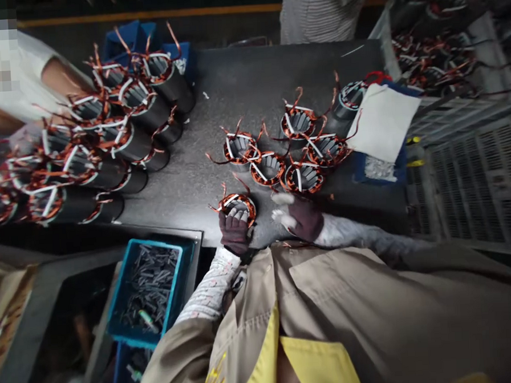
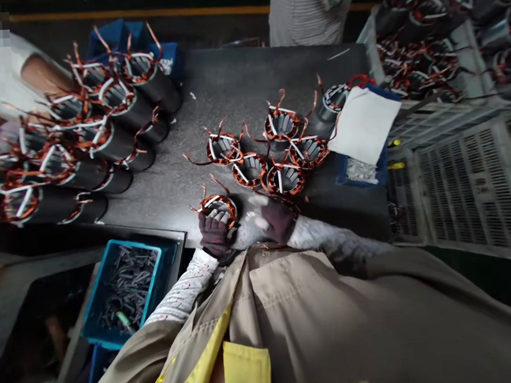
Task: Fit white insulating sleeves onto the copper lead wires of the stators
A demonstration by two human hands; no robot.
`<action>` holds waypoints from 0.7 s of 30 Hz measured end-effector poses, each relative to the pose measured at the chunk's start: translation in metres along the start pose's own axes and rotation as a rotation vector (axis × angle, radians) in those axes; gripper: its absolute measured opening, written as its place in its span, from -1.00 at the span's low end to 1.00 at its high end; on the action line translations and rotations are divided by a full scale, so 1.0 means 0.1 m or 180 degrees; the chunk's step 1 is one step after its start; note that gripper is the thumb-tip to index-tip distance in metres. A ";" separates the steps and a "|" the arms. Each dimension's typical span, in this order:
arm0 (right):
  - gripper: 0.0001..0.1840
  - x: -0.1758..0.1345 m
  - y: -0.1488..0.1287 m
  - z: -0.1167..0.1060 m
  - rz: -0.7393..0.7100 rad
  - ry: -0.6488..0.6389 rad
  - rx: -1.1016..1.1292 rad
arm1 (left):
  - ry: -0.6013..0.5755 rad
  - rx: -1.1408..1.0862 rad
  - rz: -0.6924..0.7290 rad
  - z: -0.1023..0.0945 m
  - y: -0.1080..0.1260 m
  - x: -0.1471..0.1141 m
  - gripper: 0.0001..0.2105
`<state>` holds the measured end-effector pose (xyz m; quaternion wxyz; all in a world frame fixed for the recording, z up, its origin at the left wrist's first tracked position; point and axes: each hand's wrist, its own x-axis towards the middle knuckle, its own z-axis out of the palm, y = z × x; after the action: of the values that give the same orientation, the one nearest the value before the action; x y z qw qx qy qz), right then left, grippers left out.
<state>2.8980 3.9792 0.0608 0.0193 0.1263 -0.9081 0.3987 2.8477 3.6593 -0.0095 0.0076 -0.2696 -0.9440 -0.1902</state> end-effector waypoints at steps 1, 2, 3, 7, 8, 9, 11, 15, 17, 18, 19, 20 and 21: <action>-0.68 -0.31 0.05 -0.05 -0.0097 0.0059 -0.0045 | 0.0035 -0.0017 0.0078 0.04 -0.04 0.06 -0.52; -0.70 -0.57 0.10 -0.08 -0.0325 0.0081 -0.0156 | 0.0046 -0.0027 0.0161 0.07 -0.06 0.15 -0.51; -0.70 -0.78 0.16 -0.09 -0.0398 0.0137 -0.0250 | 0.0037 -0.0026 0.0236 0.09 -0.08 0.25 -0.50; -0.74 -0.90 0.35 0.03 0.0126 0.0044 -0.0317 | -0.0137 0.0024 0.0457 0.08 -0.13 0.76 -0.44; -0.72 -0.81 0.38 0.07 0.0198 0.0074 -0.0327 | -0.0222 0.0034 0.0489 0.06 -0.14 0.90 -0.43; -0.71 -0.70 0.42 0.12 0.0170 0.0152 -0.0346 | -0.0318 0.0039 0.0507 0.04 -0.16 1.04 -0.42; -0.69 -0.48 0.47 0.18 -0.0112 0.0377 -0.0440 | -0.0526 0.0036 0.0510 -0.01 -0.17 1.31 -0.41; -0.66 -0.08 0.55 0.22 -0.0506 0.0688 -0.0851 | -0.0864 0.0038 0.0391 -0.13 -0.15 1.85 -0.37; -0.64 0.17 0.55 0.21 -0.0307 0.0556 -0.0984 | -0.0954 0.0059 0.0284 -0.22 -0.11 2.11 -0.36; -0.62 0.31 0.52 0.19 -0.0126 0.0418 -0.1005 | -0.0950 0.0043 0.0235 -0.28 -0.09 2.24 -0.37; -0.60 0.48 0.49 0.16 0.0097 0.0264 -0.1011 | -0.0898 -0.0039 0.0222 -0.34 -0.07 2.36 -0.39; -0.58 0.65 0.44 0.12 0.0294 0.0084 -0.1004 | -0.0801 -0.0167 0.0260 -0.41 -0.05 2.47 -0.40; -0.55 0.83 0.39 0.07 0.0482 -0.0088 -0.0999 | -0.0686 -0.0328 0.0343 -0.49 -0.02 2.56 -0.41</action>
<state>2.8085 3.9812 0.0395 -0.0039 0.0584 -0.9663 0.2506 2.6235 3.7696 0.0657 -0.0976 -0.3389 -0.9124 -0.2076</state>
